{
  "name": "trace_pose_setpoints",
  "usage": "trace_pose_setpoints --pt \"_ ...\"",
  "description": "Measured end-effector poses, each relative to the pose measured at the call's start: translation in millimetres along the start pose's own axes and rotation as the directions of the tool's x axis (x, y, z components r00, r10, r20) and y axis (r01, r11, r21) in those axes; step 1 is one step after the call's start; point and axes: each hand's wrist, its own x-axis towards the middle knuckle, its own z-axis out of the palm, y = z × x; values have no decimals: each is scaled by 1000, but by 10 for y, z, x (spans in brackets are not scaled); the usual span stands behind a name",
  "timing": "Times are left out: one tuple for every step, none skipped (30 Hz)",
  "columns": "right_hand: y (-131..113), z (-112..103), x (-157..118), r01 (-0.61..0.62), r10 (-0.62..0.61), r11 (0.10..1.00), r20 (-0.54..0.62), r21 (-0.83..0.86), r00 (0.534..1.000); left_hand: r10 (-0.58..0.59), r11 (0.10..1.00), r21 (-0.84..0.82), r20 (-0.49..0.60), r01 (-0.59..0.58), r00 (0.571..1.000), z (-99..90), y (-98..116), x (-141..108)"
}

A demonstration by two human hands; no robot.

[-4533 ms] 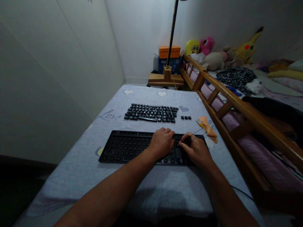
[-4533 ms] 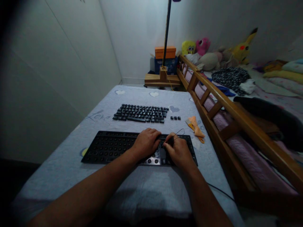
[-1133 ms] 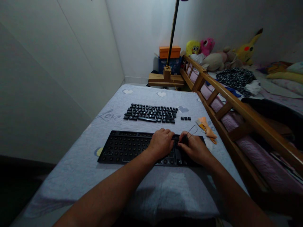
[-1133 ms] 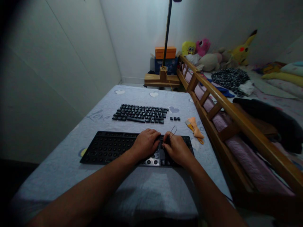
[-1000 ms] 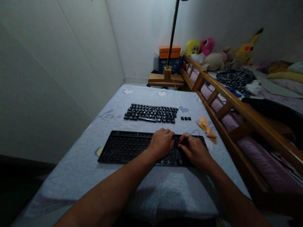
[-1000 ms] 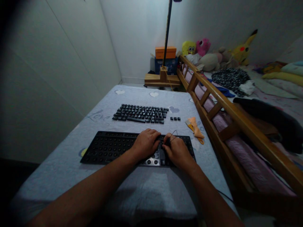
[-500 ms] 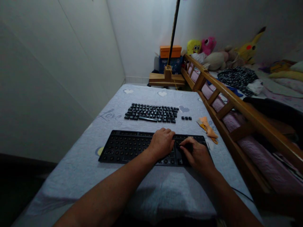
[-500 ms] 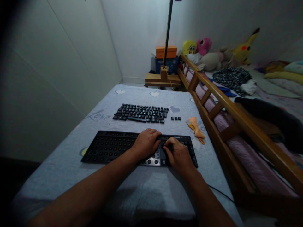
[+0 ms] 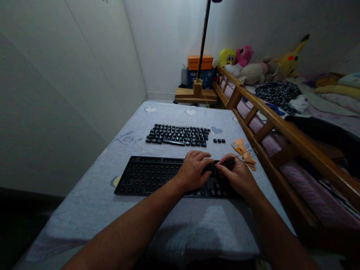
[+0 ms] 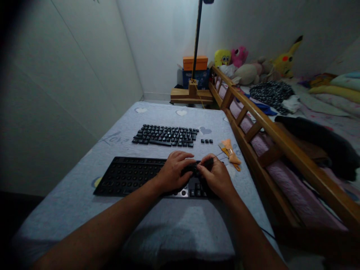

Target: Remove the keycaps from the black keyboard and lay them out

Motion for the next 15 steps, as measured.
trace_pose_setpoints --pt "0 -3 11 5 -5 1000 2 -2 1000 14 1000 -16 10 -14 1000 -2 1 2" --pt "0 -5 18 12 -12 1000 5 -9 1000 24 999 -29 17 -24 1000 -2 0 5" --pt "-2 -6 23 20 -20 1000 7 -17 1000 29 999 -37 21 -29 999 0 -2 9" --pt "-4 -6 26 26 -26 999 11 -22 1000 30 999 -41 23 -29 999 5 -6 14" --pt "-7 -5 26 31 -31 999 13 -27 999 29 999 -41 24 -28 999 11 -11 18" --pt "-9 -4 26 33 -33 999 15 -30 999 29 999 -38 26 -28 999 17 -17 23" --pt "-12 -2 25 34 -34 999 18 -30 999 28 999 -31 26 -27 999 24 -23 27" --pt "-14 0 25 33 -33 999 23 -26 999 29 999 -23 26 -29 999 30 -28 30" --pt "-15 3 25 33 -32 999 26 -19 999 31 999 -17 28 -31 999 35 -33 33" --pt "-16 5 26 34 -34 999 28 -16 999 32 999 -12 31 -32 999 40 -36 35" --pt "-15 8 28 40 -39 999 22 -20 999 30 1000 -9 34 -29 999 43 -40 36" --pt "-13 11 30 48 -47 998 11 -31 999 24 1000 -9 34 -24 999 47 -43 37" --pt "-10 14 33 57 -57 997 -5 -48 998 17 1000 -11 32 -16 999 50 -47 36" --pt "-6 16 35 65 -67 996 -24 -66 997 8 1000 -16 28 -8 1000 55 -52 35" --pt "-2 17 36 72 -75 994 -38 -80 996 1 1000 -25 21 -1 1000 60 -58 34"
